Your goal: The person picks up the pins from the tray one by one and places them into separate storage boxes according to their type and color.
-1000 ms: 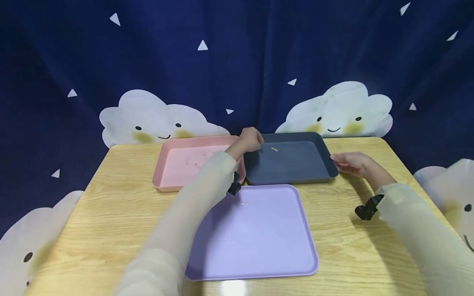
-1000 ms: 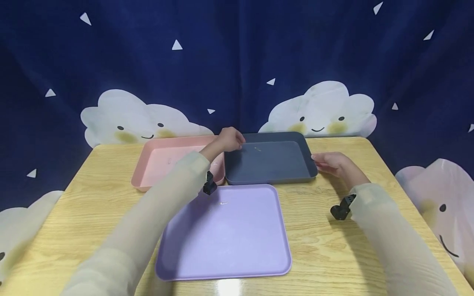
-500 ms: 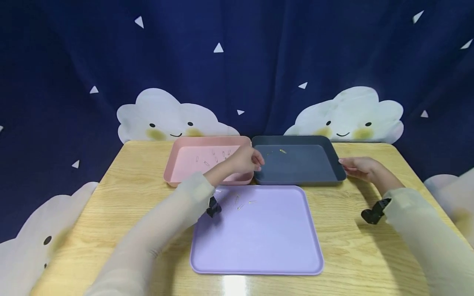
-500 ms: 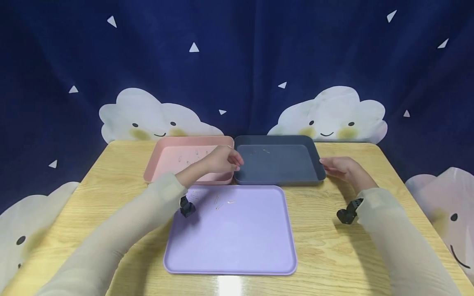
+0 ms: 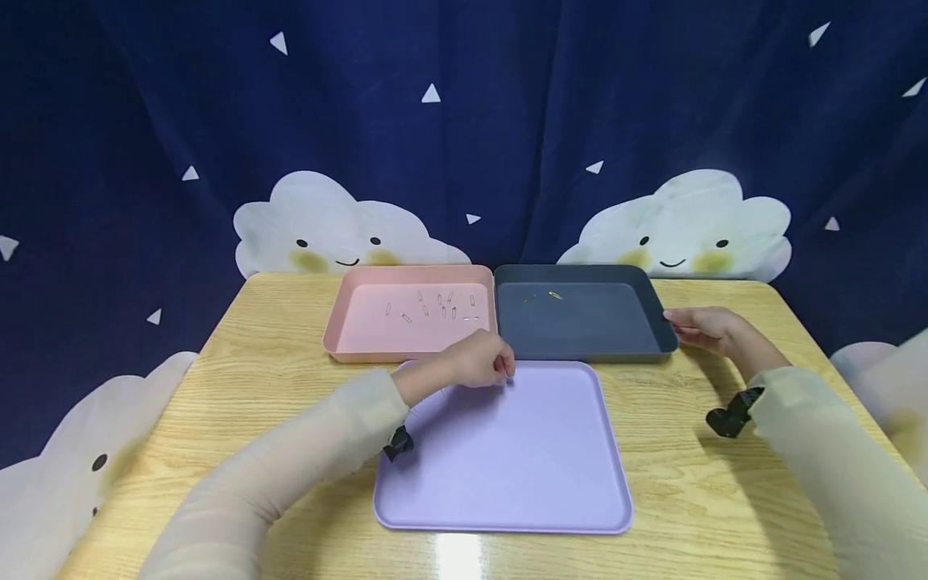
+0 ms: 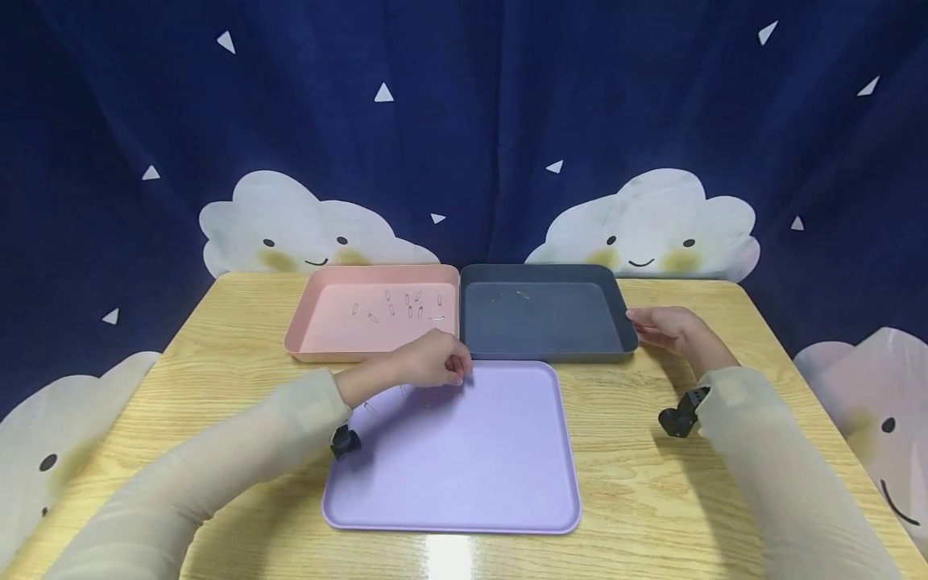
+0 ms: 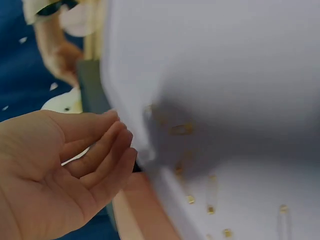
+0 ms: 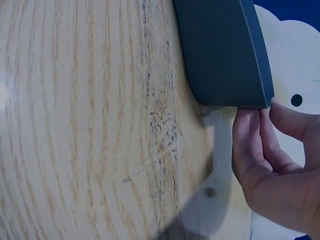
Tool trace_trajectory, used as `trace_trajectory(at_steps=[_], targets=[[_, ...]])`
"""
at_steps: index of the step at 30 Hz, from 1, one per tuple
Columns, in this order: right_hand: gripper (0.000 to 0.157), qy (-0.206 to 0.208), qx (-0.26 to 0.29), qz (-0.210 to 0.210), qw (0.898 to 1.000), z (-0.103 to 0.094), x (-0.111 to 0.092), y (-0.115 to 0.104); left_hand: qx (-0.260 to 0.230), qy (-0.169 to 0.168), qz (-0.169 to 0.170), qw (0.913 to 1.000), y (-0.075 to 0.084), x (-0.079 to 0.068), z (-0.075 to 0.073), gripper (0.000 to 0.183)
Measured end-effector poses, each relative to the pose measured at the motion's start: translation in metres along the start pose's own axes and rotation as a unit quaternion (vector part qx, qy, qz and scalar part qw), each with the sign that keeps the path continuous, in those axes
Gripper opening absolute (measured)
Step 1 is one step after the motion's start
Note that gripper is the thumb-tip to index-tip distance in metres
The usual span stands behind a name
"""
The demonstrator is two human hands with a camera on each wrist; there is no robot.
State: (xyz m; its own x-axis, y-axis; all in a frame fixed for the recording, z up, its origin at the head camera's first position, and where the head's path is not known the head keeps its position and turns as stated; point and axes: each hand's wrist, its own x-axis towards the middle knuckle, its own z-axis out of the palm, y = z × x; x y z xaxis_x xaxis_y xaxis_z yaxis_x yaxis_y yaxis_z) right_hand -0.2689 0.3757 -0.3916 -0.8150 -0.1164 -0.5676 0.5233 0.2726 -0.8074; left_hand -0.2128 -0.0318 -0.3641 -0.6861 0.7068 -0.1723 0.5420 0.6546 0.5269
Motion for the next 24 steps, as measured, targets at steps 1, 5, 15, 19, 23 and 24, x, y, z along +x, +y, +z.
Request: trace_trajectory(at_steps=[1, 5, 15, 19, 23, 24], targets=[[0.033, 0.001, -0.002, -0.001, 1.0, 0.0, 0.0, 0.0, 0.01, -0.01, -0.008, 0.9999, 0.0, 0.0, 0.003, 0.008], [0.032, 0.006, -0.002, 0.001, 1.0, 0.001, -0.002, -0.001, 0.056, -0.028, -0.034, 0.9975, 0.0, -0.002, 0.015, 0.006], [0.035, 0.013, 0.006, 0.006, 1.0, 0.002, -0.003, -0.003, 0.127, -0.025, -0.02, 0.9914, 0.007, -0.002, 0.026, 0.012], [0.035, 0.009, 0.011, 0.008, 1.0, 0.001, -0.004, -0.003, 0.134, -0.063, -0.028, 0.9885, 0.01, 0.0, 0.028, 0.006], [0.035, 0.011, 0.012, 0.014, 1.0, 0.002, -0.004, -0.002, 0.116, -0.078, -0.019, 0.99, 0.011, 0.0, 0.029, 0.003], [0.035, 0.012, 0.012, 0.015, 1.0, 0.001, -0.003, -0.002, 0.102, -0.08, -0.015, 0.9914, 0.011, -0.001, 0.029, 0.003]])
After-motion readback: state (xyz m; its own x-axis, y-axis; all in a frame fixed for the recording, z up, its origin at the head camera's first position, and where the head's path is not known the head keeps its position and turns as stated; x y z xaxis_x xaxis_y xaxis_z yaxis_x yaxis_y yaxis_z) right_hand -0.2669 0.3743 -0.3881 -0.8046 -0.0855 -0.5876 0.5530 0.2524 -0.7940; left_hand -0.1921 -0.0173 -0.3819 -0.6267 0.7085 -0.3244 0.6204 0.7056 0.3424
